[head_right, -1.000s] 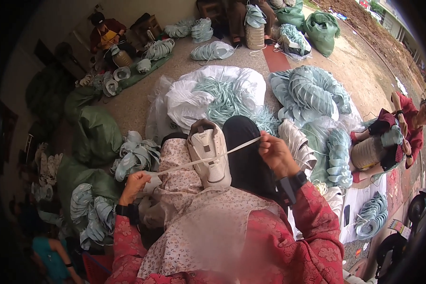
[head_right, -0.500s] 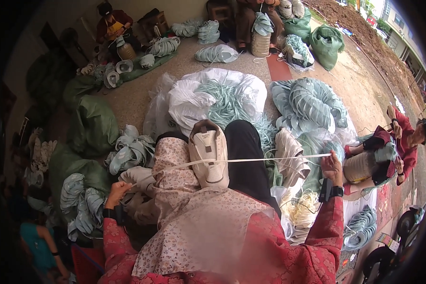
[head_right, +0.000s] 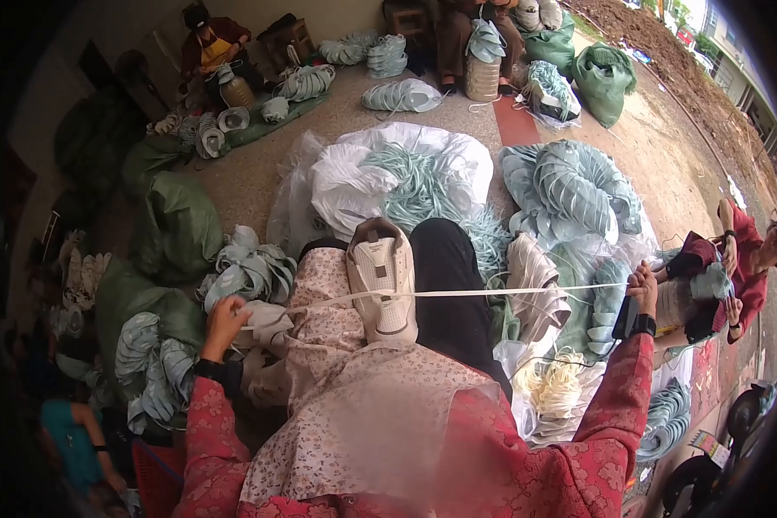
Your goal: The recorder is lacing shoestrings into a white athletic shoe in a factory or warehouse setting.
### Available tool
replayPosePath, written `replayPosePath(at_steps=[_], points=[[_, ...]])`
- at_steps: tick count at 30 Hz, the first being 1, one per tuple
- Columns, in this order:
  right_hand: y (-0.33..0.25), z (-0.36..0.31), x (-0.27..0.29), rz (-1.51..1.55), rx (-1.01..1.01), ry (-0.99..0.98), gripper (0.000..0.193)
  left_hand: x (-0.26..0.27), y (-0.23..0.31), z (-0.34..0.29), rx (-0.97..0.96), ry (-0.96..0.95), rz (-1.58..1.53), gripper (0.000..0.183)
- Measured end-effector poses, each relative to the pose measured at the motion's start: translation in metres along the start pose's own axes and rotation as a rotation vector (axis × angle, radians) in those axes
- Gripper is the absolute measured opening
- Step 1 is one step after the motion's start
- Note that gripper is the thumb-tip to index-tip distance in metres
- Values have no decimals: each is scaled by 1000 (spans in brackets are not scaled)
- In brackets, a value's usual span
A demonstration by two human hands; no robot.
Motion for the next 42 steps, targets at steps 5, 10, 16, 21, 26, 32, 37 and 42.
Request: replayPosePath(at_steps=[5, 10, 16, 21, 26, 32, 37, 42], points=[[120, -27, -207, -444, 38, 103, 22, 18, 166, 40, -347, 24, -279, 15], [206, -112, -357, -994, 117, -628, 22, -36, 262, 76, -750, -116, -328, 14], [275, -162, -436, -1417, 813, -1011, 7, -64, 276, 87, -747, -348, -307, 16], [282, -161, -432, -1466, 889, -1021, 5, -74, 277, 86, -673, -345, -431, 16], [281, -158, -428, -1486, 852, -1114, 5, -79, 281, 84, -685, -294, -432, 15], [292, -157, -432, -1544, 732, -1046, 5, -84, 278, 83, -685, -291, -420, 13], [270, -156, -457, -1612, 762, -1032, 19, -86, 269, 82, -737, -305, -395, 9], [261, -151, -476, -1682, 876, -1273, 37, -86, 269, 83, -735, -353, -363, 12]])
Point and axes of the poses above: each hand's wrist, its own z-axis towards the middle knuckle, its own x-axis out of the back of the hand, y = z × x, the point moved 1 cm from there along z, towards the middle knuckle, and after that the axes turned 3 degrees about x, right-handed, at the moved point
